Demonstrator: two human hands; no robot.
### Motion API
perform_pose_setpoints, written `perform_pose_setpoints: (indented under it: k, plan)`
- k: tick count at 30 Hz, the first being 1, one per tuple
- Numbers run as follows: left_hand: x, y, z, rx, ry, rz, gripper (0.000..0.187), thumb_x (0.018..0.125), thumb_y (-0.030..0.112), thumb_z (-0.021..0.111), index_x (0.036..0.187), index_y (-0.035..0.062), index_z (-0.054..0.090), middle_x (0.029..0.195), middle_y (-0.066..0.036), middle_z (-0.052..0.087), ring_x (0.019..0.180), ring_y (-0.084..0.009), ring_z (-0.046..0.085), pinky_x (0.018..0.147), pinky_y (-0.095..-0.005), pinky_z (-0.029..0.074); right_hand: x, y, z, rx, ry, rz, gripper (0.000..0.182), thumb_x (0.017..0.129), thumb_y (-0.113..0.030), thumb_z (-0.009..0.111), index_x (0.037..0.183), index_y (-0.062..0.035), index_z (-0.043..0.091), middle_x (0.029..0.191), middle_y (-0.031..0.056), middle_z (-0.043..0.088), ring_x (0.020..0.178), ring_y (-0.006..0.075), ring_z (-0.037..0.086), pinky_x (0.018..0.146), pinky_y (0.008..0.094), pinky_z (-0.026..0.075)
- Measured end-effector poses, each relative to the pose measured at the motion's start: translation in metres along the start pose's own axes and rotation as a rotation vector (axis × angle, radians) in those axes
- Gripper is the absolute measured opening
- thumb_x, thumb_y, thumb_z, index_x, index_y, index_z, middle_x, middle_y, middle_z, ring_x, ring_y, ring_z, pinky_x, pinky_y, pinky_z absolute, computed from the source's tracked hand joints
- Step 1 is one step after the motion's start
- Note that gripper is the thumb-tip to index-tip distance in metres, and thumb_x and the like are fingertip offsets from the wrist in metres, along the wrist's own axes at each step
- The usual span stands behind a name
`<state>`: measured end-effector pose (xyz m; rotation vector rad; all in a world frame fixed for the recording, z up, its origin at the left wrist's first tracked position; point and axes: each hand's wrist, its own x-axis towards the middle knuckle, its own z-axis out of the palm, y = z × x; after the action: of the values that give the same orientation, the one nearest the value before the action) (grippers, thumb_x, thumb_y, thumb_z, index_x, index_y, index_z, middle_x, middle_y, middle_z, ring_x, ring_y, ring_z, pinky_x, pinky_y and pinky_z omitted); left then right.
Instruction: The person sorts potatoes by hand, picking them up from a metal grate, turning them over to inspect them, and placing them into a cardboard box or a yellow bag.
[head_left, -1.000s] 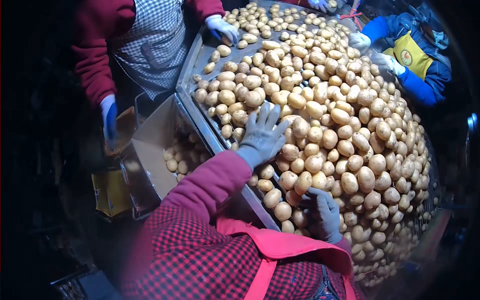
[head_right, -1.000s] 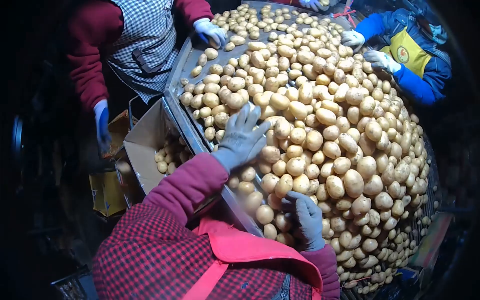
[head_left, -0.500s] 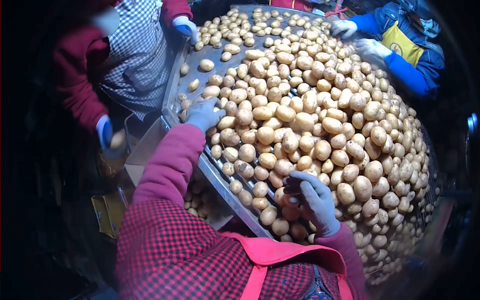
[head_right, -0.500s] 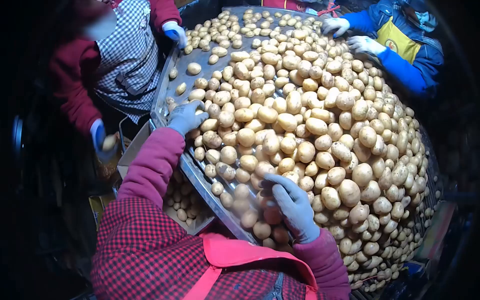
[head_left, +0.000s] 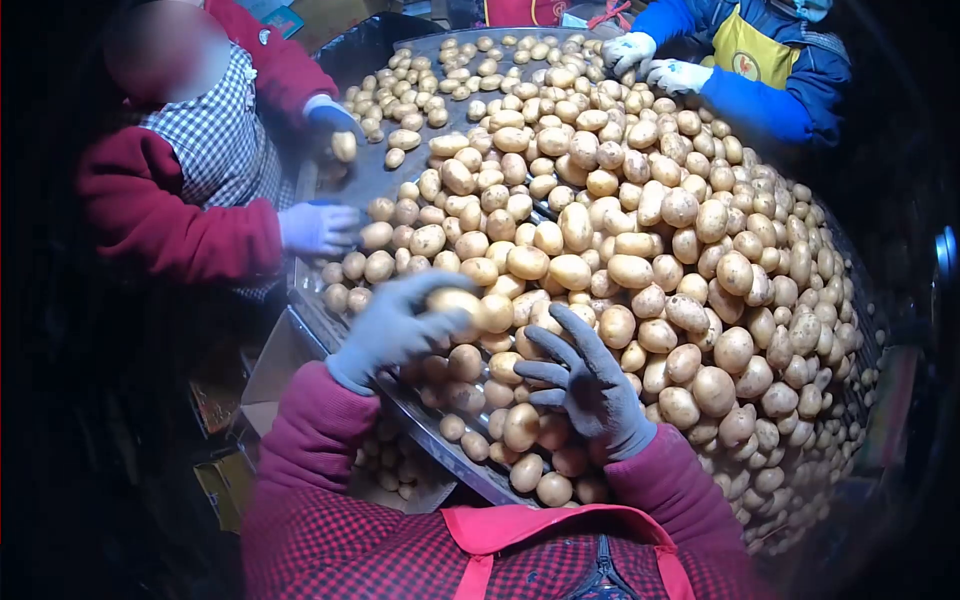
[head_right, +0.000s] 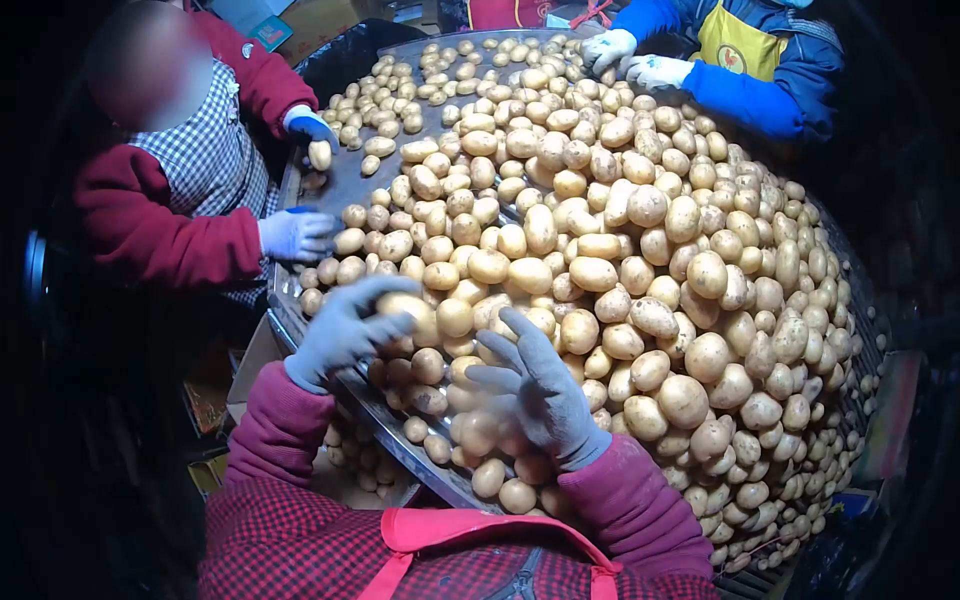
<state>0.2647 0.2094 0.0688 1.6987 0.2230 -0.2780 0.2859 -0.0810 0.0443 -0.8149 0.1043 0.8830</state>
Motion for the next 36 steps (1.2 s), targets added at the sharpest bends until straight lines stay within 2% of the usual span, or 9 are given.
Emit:
perform_pose_setpoints:
  k: [2,6,11,19,23,25,30,33,36]
  plan:
    - [0.02,0.035,0.029,0.305,-0.262,0.194,0.049,0.09,0.028,0.08,0.132,0.0073,0.067,0.12,-0.011,0.069,0.106,-0.0215,0.069,0.097,-0.037,0.054,0.009,0.009,-0.013,0.269,-0.125,-0.051,0.073,0.1,-0.027,0.07,0.162,-0.0123,0.035,0.156,0.0192,0.044,0.135,0.0337,0.055,0.108,0.0497,0.052]
    - [0.171,0.039,0.046,0.884,0.223,0.754,0.062,0.089,0.034,0.077,0.144,0.0153,0.059,0.133,-0.015,0.065,0.127,-0.0359,0.06,0.105,-0.0468,0.049,-0.017,-0.009,-0.016,-0.233,-0.097,-0.125,0.062,0.089,0.013,0.065,0.146,-0.0051,0.051,0.134,0.0117,0.065,0.11,0.02,0.067,0.091,0.0326,0.058]
    - [0.319,0.034,0.051,1.376,0.144,0.341,0.069,0.093,0.048,0.067,0.155,0.0336,0.043,0.149,-0.014,0.053,0.133,-0.0361,0.054,0.107,-0.0654,0.038,-0.032,-0.02,-0.036,-0.337,-0.02,-0.36,0.041,0.097,-0.006,0.071,0.134,-0.003,0.055,0.119,0.0144,0.069,0.098,0.0217,0.073,0.076,0.0298,0.06]
    - [0.303,0.017,0.038,1.352,0.183,0.401,0.056,0.091,0.053,0.068,0.139,0.0267,0.059,0.123,-0.013,0.066,0.117,-0.0328,0.063,0.098,-0.0482,0.046,-0.035,-0.012,-0.072,-0.602,0.256,-0.395,0.026,0.11,-0.018,0.052,0.129,-0.0001,0.055,0.117,0.0199,0.068,0.102,0.0312,0.071,0.07,0.0353,0.063]
    - [0.244,-0.009,0.028,1.073,0.198,0.462,0.055,0.088,0.051,0.071,0.134,0.0205,0.065,0.113,-0.016,0.07,0.106,-0.0357,0.068,0.093,-0.0495,0.052,-0.03,-0.018,-0.067,-0.037,0.013,-0.352,0.02,0.106,-0.009,0.057,0.124,0.0007,0.057,0.124,0.0207,0.067,0.105,0.0264,0.071,0.07,0.033,0.064]
    - [0.197,0.0,0.037,0.879,0.151,0.498,0.054,0.088,0.05,0.072,0.131,0.018,0.068,0.11,-0.017,0.072,0.102,-0.0381,0.069,0.093,-0.0488,0.054,-0.031,-0.026,-0.061,-0.546,0.066,-0.396,0.036,0.105,-0.006,0.058,0.14,0.0022,0.051,0.133,0.0222,0.064,0.105,0.0216,0.07,0.075,0.0278,0.062]
    - [0.134,0.047,0.099,0.472,-0.34,0.806,0.065,0.087,0.044,0.077,0.141,0.0139,0.061,0.127,-0.022,0.066,0.119,-0.0405,0.065,0.103,-0.0459,0.052,-0.017,-0.019,-0.062,-0.332,-0.03,-0.501,0.07,0.108,-0.019,0.054,0.166,-0.0034,0.019,0.156,0.0259,0.046,0.113,0.0225,0.064,0.091,0.026,0.055]
    - [0.219,0.04,0.096,0.744,0.15,0.948,0.068,0.088,0.036,0.075,0.15,0.0178,0.052,0.145,-0.02,0.056,0.135,-0.0407,0.053,0.109,-0.0527,0.044,-0.02,-0.016,-0.065,0.244,-0.049,-0.262,0.066,0.11,-0.026,0.048,0.164,-0.0005,0.02,0.157,0.0219,0.045,0.133,0.0265,0.054,0.104,0.0343,0.052]
    - [0.303,0.053,0.087,1.164,0.13,0.638,0.069,0.085,0.028,0.074,0.15,0.023,0.051,0.147,-0.013,0.054,0.137,-0.0347,0.051,0.108,-0.048,0.045,-0.022,-0.012,-0.068,-0.127,0.069,-0.26,0.067,0.111,-0.037,0.042,0.165,-0.0051,0.02,0.151,0.0198,0.052,0.126,0.0227,0.057,0.101,0.0334,0.052]
